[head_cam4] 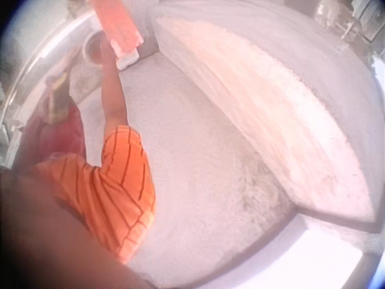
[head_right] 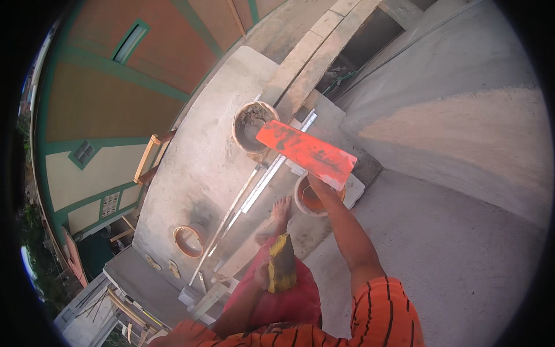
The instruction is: The person smooths a concrete wall using a red trowel and a yellow sponge. They repeatedly dip the sponge into a bucket of water and wipe the wall surface while using the trowel to level the cement.
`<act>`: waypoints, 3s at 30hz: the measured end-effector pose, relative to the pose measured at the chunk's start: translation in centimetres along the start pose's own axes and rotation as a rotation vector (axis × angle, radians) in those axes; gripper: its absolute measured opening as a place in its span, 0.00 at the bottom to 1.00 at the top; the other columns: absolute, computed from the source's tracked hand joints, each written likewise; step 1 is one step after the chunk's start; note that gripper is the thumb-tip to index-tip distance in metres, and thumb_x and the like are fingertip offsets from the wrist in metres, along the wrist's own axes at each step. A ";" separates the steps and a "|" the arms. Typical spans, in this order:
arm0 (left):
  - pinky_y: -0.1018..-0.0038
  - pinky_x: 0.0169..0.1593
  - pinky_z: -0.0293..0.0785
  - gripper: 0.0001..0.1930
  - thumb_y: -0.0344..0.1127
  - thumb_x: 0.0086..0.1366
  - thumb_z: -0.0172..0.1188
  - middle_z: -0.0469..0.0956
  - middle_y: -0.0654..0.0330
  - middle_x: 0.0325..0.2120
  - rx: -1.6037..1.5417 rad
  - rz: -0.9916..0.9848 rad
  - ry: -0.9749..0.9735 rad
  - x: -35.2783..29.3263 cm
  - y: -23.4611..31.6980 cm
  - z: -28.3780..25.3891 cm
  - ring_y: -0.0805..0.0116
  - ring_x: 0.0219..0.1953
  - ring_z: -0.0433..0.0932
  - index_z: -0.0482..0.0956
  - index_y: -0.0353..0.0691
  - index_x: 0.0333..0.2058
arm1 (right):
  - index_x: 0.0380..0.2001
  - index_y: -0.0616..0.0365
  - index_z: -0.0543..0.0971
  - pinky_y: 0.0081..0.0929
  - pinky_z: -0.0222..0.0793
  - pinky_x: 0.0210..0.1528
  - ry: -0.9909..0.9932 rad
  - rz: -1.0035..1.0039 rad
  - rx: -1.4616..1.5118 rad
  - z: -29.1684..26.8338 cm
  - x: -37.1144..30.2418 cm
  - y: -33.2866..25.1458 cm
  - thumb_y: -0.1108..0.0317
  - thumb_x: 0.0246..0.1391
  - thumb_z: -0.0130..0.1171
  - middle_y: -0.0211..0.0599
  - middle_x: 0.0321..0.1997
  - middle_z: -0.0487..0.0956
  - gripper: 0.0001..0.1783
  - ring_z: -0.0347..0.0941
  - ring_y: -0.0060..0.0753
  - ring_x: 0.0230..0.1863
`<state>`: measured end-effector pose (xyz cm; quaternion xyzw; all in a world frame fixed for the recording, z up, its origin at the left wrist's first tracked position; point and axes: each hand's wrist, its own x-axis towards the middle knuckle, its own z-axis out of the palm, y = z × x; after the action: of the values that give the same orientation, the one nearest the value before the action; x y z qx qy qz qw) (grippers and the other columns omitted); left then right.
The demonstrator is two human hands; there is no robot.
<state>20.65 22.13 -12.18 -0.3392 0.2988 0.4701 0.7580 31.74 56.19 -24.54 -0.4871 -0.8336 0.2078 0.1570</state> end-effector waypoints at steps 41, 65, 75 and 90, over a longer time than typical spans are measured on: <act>0.66 0.37 0.76 0.34 0.53 0.52 0.62 0.79 0.50 0.36 1.054 2.247 -1.834 -11.0 -25.7 100.2 0.53 0.36 0.80 0.65 0.41 0.53 | 0.51 0.65 0.66 0.19 0.61 0.12 1.541 0.469 0.192 -87.2 -19.2 -19.7 0.58 0.61 0.49 0.25 0.20 0.63 0.22 0.60 0.15 0.15; 0.65 0.34 0.76 0.31 0.52 0.51 0.63 0.79 0.49 0.31 1.015 2.376 -1.780 -11.3 -25.2 100.1 0.51 0.32 0.80 0.66 0.42 0.50 | 0.48 0.61 0.68 0.18 0.59 0.12 1.672 0.371 0.060 -89.1 -18.2 -17.8 0.61 0.62 0.48 0.24 0.21 0.64 0.17 0.61 0.14 0.15; 0.66 0.35 0.76 0.31 0.51 0.51 0.64 0.79 0.49 0.32 1.018 2.316 -1.813 -11.1 -25.5 100.3 0.51 0.33 0.80 0.66 0.43 0.50 | 0.46 0.60 0.69 0.18 0.61 0.10 1.790 0.362 -0.038 -92.1 -19.0 -17.4 0.60 0.62 0.47 0.26 0.21 0.65 0.16 0.61 0.15 0.14; 0.65 0.34 0.76 0.31 0.52 0.51 0.64 0.80 0.50 0.30 1.024 2.310 -1.838 -11.4 -25.3 100.0 0.52 0.32 0.80 0.67 0.44 0.50 | 0.47 0.59 0.72 0.17 0.61 0.17 1.741 0.497 0.030 -90.5 -19.3 -17.2 0.57 0.60 0.51 0.23 0.21 0.65 0.19 0.60 0.15 0.17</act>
<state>52.95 87.58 61.66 0.7430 -0.0386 0.6659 -0.0544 70.08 49.23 61.16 -0.6359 -0.2881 -0.1955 0.6888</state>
